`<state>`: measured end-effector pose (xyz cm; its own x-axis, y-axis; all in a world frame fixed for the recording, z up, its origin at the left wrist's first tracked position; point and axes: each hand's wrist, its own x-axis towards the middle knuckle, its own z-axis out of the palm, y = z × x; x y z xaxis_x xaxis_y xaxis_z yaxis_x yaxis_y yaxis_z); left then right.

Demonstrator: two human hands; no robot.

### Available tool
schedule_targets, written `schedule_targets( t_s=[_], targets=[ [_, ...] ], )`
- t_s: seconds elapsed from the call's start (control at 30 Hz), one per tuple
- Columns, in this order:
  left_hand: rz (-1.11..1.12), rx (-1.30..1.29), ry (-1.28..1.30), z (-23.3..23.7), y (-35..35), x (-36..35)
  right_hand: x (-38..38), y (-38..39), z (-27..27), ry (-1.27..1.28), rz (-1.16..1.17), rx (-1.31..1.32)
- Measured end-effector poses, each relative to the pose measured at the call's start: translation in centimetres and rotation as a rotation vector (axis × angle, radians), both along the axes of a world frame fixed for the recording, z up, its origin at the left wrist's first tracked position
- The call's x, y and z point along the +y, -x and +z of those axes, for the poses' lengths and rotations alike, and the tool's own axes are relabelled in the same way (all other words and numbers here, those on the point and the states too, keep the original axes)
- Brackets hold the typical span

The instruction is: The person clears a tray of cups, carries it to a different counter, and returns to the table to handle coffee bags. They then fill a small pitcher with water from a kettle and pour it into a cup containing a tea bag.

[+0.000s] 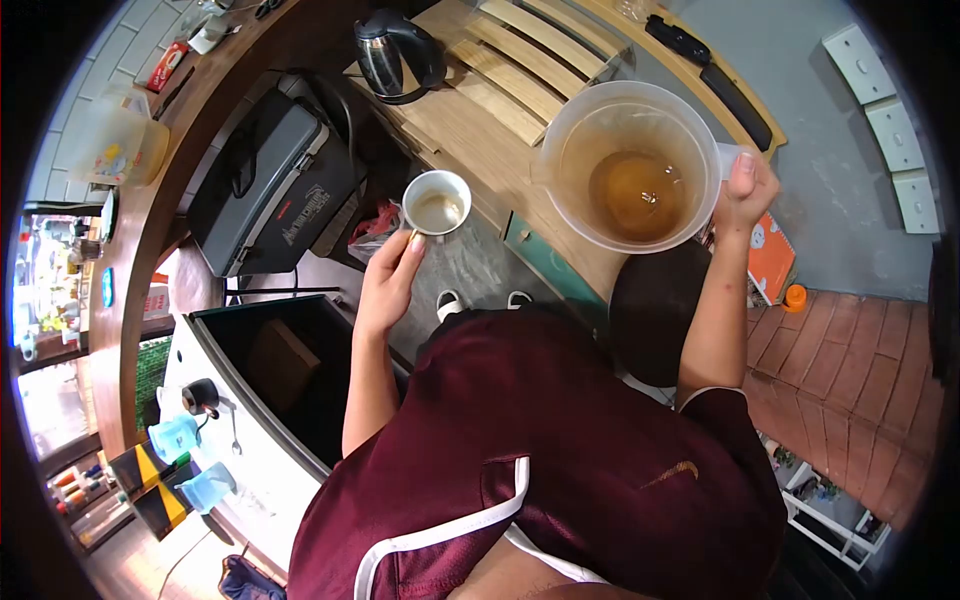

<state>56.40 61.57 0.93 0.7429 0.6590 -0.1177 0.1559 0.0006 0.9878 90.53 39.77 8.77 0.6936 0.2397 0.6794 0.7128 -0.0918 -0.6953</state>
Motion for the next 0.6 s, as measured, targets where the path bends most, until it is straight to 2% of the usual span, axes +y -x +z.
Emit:
schedule_targets(
  t_s=[0.03, 0.13, 0.23, 0.43, 0.6],
  targets=[
    [-0.029, 0.023, -0.092, 0.5, -0.4, 0.4, 0.4, 0.2, 1.0, 0.003, 0.004, -0.010],
    [-0.047, -0.014, -0.102, 1.5, -1.5, 1.3, 1.1, 0.3, 3.8, 0.199, 0.073, -0.020],
    [-0.087, 0.009, -0.096, 1.7, -1.8, 2.7, 3.0, 1.7, 5.9, 0.190, 0.031, -0.131],
    [-0.153, 0.016, -0.134, 2.9, -2.6, 3.9, 6.2, 2.9, 8.6, 0.319, 0.053, -0.193],
    [-0.168, -0.008, -0.134, 1.8, -2.8, 4.6, 8.9, 4.2, 10.2, 0.392, 0.116, -0.258]
  ],
)
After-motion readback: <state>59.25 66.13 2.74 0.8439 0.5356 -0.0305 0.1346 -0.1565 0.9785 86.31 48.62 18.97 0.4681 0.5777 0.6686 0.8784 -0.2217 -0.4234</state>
